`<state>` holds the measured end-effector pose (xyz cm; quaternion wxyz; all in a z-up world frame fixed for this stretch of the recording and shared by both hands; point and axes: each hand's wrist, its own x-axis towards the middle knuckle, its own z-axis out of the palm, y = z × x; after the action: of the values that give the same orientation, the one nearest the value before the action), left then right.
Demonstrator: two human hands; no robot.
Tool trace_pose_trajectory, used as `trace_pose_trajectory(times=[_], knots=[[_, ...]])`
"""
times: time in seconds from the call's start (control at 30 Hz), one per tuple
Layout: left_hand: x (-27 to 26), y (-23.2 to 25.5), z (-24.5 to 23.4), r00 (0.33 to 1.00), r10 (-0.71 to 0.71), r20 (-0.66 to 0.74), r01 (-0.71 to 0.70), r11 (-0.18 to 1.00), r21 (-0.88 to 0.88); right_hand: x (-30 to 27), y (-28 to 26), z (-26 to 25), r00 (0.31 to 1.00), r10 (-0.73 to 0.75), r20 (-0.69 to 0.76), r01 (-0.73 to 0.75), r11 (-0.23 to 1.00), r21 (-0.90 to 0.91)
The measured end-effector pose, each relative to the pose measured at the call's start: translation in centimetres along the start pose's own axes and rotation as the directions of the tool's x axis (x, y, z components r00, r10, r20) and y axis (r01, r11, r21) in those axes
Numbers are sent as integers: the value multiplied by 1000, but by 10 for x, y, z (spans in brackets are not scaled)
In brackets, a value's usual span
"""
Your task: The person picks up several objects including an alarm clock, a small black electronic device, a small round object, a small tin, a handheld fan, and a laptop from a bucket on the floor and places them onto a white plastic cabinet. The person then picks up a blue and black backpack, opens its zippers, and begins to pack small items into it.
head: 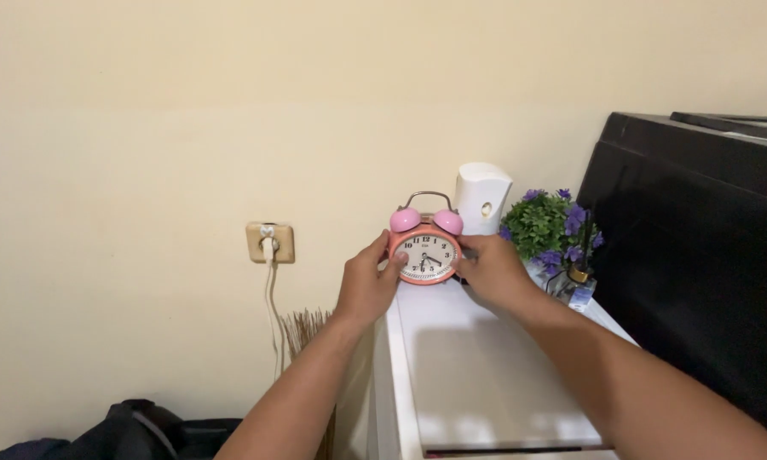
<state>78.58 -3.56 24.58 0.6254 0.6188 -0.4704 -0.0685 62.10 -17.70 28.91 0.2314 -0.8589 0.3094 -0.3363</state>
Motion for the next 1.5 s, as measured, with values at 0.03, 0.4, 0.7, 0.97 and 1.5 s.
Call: trace_pose_trajectory(times=[0.03, 0.4, 0.7, 0.97, 1.5], knots=[[-3, 7, -1, 1000, 1, 0, -1, 1000, 1, -2, -3, -2, 1000, -1, -1, 1, 1000, 1], [-30, 41, -11, 997, -66, 37, 63, 995, 75, -22, -33, -15, 997, 16, 74, -4, 989, -148], [-82, 112, -22, 993, -83, 88, 84, 996, -4, -43, -54, -26, 981, 56, 183, -16, 976, -215], [-124, 108, -24, 997, 40, 59, -40, 999, 3, -109, -80, -86, 935, -23, 354, 130, 951, -281], [-319, 112, 13, 879, 471, -74, -452, 873, 184, -329, 18, -108, 833, -553, -24, 548, 819, 172]])
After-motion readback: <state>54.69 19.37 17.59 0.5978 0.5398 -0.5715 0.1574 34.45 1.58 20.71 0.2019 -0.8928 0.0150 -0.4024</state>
